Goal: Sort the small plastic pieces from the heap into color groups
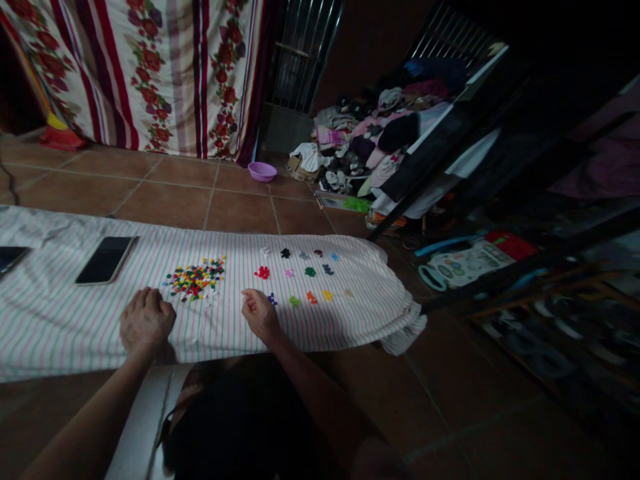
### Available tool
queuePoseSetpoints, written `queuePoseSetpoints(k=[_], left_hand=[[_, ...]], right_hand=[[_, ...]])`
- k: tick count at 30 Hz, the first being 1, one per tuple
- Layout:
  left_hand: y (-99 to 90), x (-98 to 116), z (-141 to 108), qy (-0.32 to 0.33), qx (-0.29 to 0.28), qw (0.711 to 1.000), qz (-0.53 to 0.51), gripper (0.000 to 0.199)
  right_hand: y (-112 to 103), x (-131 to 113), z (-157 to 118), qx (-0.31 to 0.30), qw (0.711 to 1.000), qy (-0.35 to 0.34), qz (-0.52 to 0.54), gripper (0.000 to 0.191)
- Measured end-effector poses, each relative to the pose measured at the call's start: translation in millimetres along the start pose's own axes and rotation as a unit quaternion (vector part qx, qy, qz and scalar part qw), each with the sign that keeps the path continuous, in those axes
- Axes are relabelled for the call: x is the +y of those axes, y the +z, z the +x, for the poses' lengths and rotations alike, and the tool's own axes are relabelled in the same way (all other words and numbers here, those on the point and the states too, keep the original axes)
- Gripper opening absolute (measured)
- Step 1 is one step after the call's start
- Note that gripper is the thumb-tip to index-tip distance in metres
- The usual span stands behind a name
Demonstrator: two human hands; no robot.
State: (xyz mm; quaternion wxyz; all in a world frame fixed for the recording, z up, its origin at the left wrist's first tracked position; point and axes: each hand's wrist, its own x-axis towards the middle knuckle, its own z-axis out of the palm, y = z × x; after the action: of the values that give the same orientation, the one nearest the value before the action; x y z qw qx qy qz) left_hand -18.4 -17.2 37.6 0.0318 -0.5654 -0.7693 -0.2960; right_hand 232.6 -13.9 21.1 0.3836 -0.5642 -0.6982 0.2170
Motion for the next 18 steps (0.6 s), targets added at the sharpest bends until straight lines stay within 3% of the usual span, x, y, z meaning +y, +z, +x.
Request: queuePoseSetpoints(k=[10, 18], left_hand=[[0.5, -2.0, 1.7, 0.018, -0.007, 1.0, 0.016, 0.041], [3.2, -4.4, 1.6, 0.02, 0.0, 1.0, 0.017, 0.04]], right_hand=[[-78.8, 39.9, -29.1, 0.114, 0.993, 0.014, -0.02, 0.023], [-118.1, 73.5, -32.0, 0.195, 0.975, 0.099, 0.045, 0.036]])
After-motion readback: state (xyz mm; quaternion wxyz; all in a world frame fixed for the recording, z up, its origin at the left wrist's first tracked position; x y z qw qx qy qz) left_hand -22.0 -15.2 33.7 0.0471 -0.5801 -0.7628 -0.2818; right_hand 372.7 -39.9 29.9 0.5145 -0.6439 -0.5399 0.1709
